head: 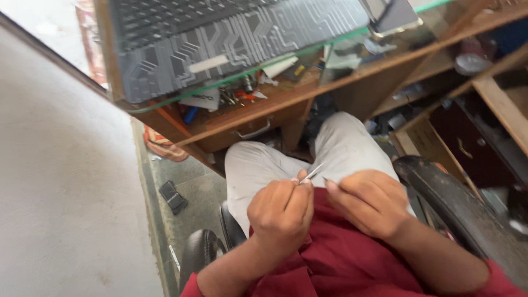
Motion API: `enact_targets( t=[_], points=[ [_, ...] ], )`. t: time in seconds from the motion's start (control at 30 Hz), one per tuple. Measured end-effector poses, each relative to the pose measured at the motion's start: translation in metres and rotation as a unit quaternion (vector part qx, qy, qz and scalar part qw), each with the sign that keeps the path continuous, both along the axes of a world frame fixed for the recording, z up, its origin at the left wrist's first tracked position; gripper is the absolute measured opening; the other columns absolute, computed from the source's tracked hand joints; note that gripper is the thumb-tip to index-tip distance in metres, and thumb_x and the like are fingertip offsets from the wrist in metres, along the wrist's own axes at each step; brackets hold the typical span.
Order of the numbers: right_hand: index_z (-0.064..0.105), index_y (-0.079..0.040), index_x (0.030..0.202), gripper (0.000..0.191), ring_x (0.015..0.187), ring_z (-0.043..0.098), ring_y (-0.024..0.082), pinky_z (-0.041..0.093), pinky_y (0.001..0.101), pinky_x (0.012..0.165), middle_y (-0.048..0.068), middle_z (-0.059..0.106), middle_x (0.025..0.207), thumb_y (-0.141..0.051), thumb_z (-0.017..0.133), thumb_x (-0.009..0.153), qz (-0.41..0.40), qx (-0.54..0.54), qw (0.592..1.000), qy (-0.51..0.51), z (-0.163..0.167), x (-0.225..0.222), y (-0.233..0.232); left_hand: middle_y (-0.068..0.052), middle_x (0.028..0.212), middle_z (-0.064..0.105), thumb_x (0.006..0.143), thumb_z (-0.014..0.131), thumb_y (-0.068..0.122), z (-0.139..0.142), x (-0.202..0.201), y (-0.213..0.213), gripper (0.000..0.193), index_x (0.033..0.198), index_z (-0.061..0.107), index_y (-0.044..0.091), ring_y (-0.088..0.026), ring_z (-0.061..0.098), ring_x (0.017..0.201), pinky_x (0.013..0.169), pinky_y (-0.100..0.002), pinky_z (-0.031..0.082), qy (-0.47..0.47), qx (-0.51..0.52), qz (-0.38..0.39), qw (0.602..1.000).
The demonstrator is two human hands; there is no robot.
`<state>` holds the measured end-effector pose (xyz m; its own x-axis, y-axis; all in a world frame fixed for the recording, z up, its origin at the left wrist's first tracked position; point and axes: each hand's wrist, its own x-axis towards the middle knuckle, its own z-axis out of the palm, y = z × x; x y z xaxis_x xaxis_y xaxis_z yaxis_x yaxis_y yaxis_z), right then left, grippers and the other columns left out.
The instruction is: The person opens a laptop, types on the keyboard, and then uses a small metal tool to manipulate a thin white cable or ribbon. The person also briefly handles a smartphone and a red cloth.
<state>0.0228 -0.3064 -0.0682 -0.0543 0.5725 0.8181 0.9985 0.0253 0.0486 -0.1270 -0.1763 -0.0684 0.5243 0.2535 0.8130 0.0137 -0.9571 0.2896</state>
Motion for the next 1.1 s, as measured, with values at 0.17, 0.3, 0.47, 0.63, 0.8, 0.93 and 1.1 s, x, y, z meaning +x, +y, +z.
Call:
enact_targets(
  t=[0.17, 0.3, 0.47, 0.63, 0.8, 0.93, 1.1],
  points=[
    [0.072, -0.003, 0.091, 0.016, 0.073, 0.065, 0.025, 0.051, 0.0365, 0.062, 0.008, 0.066, 0.087, 0.001, 0.085, 0.084, -0.116, 0.037, 0.992, 0.043, -0.001, 0.011, -0.011, -0.006, 0.072, 0.057, 0.087, 0.081, -0.002, 0.002, 0.011, -0.003, 0.027, 0.074, 0.060, 0.007, -0.022, 0.057, 0.058, 0.052, -0.036, 0.044, -0.001, -0.034, -0.026, 0.999],
    [0.073, -0.003, 0.091, 0.021, 0.072, 0.067, 0.024, 0.054, 0.0360, 0.060, 0.007, 0.066, 0.084, -0.005, 0.087, 0.075, 0.004, -0.013, 0.999, -0.041, -0.002, 0.008, -0.019, -0.007, 0.072, 0.055, 0.085, 0.081, -0.001, 0.002, 0.015, -0.005, 0.016, 0.082, 0.066, 0.004, -0.023, 0.058, 0.059, 0.052, -0.036, 0.046, 0.010, -0.069, -0.065, 0.995],
    [0.069, -0.006, 0.086, 0.023, 0.070, 0.062, 0.027, 0.048, 0.0397, 0.058, 0.008, 0.066, 0.083, 0.000, 0.090, 0.079, -0.109, 0.014, 0.993, 0.035, -0.010, 0.012, -0.017, -0.006, 0.069, 0.054, 0.084, 0.083, 0.001, 0.001, 0.011, -0.004, 0.018, 0.081, 0.066, 0.006, -0.023, 0.057, 0.055, 0.049, -0.036, 0.045, 0.014, -0.092, -0.062, 0.994],
    [0.073, -0.003, 0.095, 0.021, 0.068, 0.063, 0.022, 0.050, 0.0362, 0.056, 0.005, 0.065, 0.082, 0.001, 0.086, 0.079, -0.006, 0.003, 1.000, -0.021, -0.009, 0.008, -0.014, -0.007, 0.072, 0.057, 0.082, 0.083, 0.002, 0.001, 0.007, -0.001, 0.016, 0.083, 0.067, 0.005, -0.024, 0.058, 0.055, 0.049, -0.035, 0.046, 0.026, -0.131, -0.063, 0.989],
    [0.070, 0.000, 0.094, 0.020, 0.067, 0.064, 0.023, 0.051, 0.0360, 0.056, 0.007, 0.066, 0.081, 0.004, 0.085, 0.082, 0.036, -0.001, 0.997, -0.064, -0.003, 0.008, -0.003, -0.007, 0.074, 0.061, 0.082, 0.082, 0.004, -0.003, 0.002, -0.001, 0.013, 0.086, 0.070, 0.006, -0.022, 0.060, 0.054, 0.049, -0.033, 0.048, 0.032, -0.178, -0.060, 0.982],
    [0.068, 0.000, 0.095, 0.020, 0.070, 0.064, 0.025, 0.050, 0.0372, 0.058, 0.009, 0.067, 0.083, 0.006, 0.085, 0.085, -0.017, 0.016, 1.000, -0.003, -0.007, 0.010, -0.003, -0.006, 0.072, 0.064, 0.080, 0.081, 0.006, -0.004, -0.002, -0.001, 0.011, 0.084, 0.071, 0.008, -0.022, 0.063, 0.055, 0.050, -0.034, 0.050, 0.064, -0.234, -0.060, 0.968],
    [0.066, -0.009, 0.082, 0.021, 0.062, 0.061, 0.025, 0.047, 0.0395, 0.051, 0.004, 0.062, 0.072, -0.005, 0.087, 0.079, -0.015, -0.074, 0.994, -0.084, -0.014, 0.011, -0.003, -0.009, 0.078, 0.071, 0.079, 0.081, 0.008, -0.004, -0.002, 0.006, 0.011, 0.086, 0.073, 0.005, -0.020, 0.071, 0.061, 0.055, -0.030, 0.057, 0.084, -0.332, -0.076, 0.936]
  ],
)
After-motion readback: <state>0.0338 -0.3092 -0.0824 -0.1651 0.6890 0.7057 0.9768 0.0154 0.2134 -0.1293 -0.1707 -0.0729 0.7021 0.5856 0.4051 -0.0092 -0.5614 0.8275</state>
